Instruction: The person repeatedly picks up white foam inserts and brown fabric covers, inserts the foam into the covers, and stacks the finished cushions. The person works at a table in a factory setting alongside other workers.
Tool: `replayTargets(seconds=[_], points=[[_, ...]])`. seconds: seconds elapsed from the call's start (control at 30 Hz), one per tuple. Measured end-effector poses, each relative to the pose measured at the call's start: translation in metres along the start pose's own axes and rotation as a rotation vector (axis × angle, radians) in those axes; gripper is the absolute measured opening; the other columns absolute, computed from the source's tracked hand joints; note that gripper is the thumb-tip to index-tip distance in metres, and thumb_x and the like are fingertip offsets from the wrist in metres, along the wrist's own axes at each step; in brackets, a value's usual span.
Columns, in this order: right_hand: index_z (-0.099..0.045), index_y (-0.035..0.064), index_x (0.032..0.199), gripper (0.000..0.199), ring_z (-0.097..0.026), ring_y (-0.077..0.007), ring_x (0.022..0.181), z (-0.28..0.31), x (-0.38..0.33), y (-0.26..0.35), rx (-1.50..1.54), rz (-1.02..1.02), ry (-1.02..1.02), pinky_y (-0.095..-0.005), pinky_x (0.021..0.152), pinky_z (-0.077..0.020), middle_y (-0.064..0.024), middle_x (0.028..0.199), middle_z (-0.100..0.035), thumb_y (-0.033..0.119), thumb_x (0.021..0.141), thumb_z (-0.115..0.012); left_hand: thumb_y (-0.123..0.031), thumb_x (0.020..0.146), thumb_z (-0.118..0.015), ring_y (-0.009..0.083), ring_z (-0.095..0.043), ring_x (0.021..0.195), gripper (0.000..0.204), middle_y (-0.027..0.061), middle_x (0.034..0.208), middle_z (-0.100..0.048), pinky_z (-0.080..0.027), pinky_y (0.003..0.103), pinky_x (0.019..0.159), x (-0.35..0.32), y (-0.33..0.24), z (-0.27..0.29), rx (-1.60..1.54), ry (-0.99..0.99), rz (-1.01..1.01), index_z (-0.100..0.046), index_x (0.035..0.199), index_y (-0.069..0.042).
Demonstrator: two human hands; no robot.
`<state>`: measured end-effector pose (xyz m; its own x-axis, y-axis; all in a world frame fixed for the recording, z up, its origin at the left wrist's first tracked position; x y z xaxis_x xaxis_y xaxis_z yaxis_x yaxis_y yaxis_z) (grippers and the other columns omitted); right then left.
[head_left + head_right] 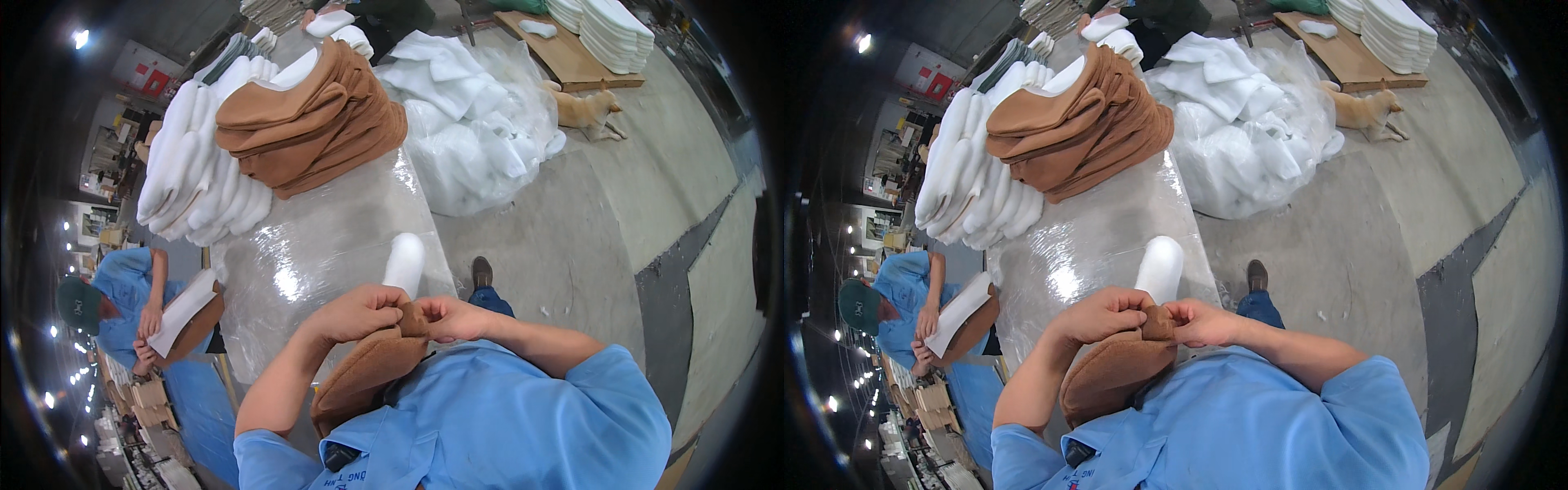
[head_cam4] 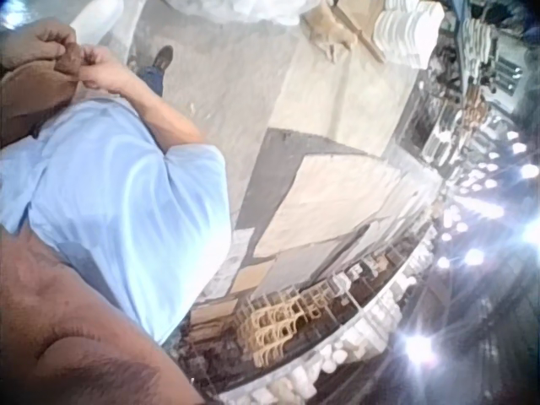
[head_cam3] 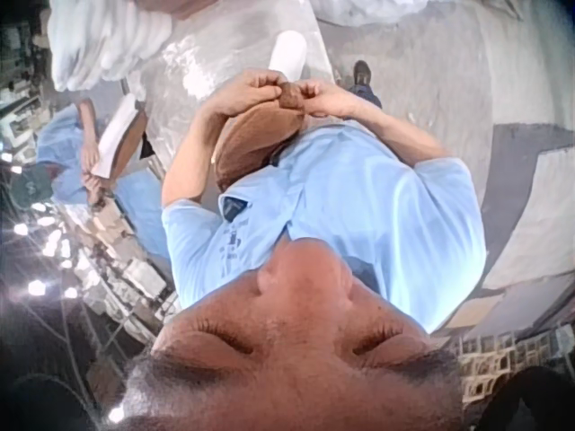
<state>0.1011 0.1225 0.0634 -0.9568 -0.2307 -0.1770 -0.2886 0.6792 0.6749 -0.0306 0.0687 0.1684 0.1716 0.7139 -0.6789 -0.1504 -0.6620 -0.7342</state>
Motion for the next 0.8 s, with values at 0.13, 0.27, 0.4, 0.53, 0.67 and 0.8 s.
replayTargets(seconds=[0.13,0.27,0.4,0.53,0.67,0.8], points=[[-0.063,0.004,0.114,0.025,-0.063,-0.0108,0.085,0.001,0.004,0.003,-0.222,0.299,-0.236,-0.0294,0.074,-0.0524,-0.0006,0.095,-0.067,0.009,0.093,-0.077,-0.017,0.104,-0.063,0.0062,-0.061,0.09,0.018,-0.0026,0.098,-0.07,-0.05,0.024,0.082,0.01,-0.002,-0.004,-0.148,0.013,0.09,-0.071,0.105,-0.001],[-0.063,0.0032,0.107,0.03,-0.063,-0.0126,0.09,-0.007,-0.012,0.022,-0.524,0.13,-0.416,-0.0311,0.079,-0.0523,-0.0023,0.092,-0.067,0.014,0.087,-0.083,-0.021,0.102,-0.07,0.0062,-0.06,0.088,0.019,-0.0023,0.093,-0.071,-0.05,0.025,0.079,0.012,0.006,-0.004,-0.114,0.011,0.144,-0.071,0.101,-0.002],[-0.064,0.0041,0.103,0.025,-0.065,-0.0165,0.088,-0.004,-0.022,0.023,-0.594,0.021,-0.538,-0.0339,0.079,-0.0533,-0.0036,0.092,-0.068,0.01,0.086,-0.081,-0.02,0.1,-0.071,0.0075,-0.06,0.086,0.018,-0.0006,0.09,-0.071,-0.05,0.027,0.078,0.012,0.001,0.005,0.13,-0.017,0.128,-0.071,0.1,-0.002],[-0.061,0.0059,0.098,0.027,-0.055,-0.0099,0.072,0.012,-0.016,0.005,-0.315,0.186,-0.365,-0.0281,0.061,-0.0439,0.0008,0.084,-0.061,0.021,0.091,-0.083,-0.019,0.098,-0.07,0.0108,-0.061,0.083,0.018,0.0027,0.087,-0.071,-0.051,0.03,0.077,0.012,-0.011,0.011,0.321,-0.074,0.033,-0.07,0.099,-0.001],[-0.06,0.0086,0.095,0.021,-0.044,-0.005,0.06,0.01,-0.02,0.012,0.05,-0.021,-0.169,-0.0248,0.051,-0.0303,0.0039,0.08,-0.057,0.018,0.096,-0.078,-0.019,0.099,-0.068,0.0124,-0.061,0.081,0.019,0.0042,0.086,-0.071,-0.051,0.031,0.076,0.012,-0.02,0.011,0.319,-0.069,-0.021,-0.069,0.101,0.0],[-0.057,0.0102,0.089,0.022,-0.043,-0.0036,0.058,0.022,-0.014,0.007,-0.063,-0.089,-0.207,-0.0236,0.05,-0.0301,0.0052,0.076,-0.055,0.013,0.095,-0.078,-0.018,0.099,-0.069,0.01,-0.061,0.084,0.017,0.0024,0.089,-0.07,-0.05,0.029,0.077,0.018,-0.01,0.012,0.215,-0.024,-0.025,-0.069,0.102,-0.001]])
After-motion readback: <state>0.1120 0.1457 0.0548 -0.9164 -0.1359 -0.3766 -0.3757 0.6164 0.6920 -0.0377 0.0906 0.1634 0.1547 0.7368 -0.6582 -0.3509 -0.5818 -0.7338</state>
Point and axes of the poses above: each hand's wrist, its own x-axis towards the middle knuckle, its own z-axis out of the back of the hand, y = z × x, the point moved 6 cm from there along x, towards the middle knuckle
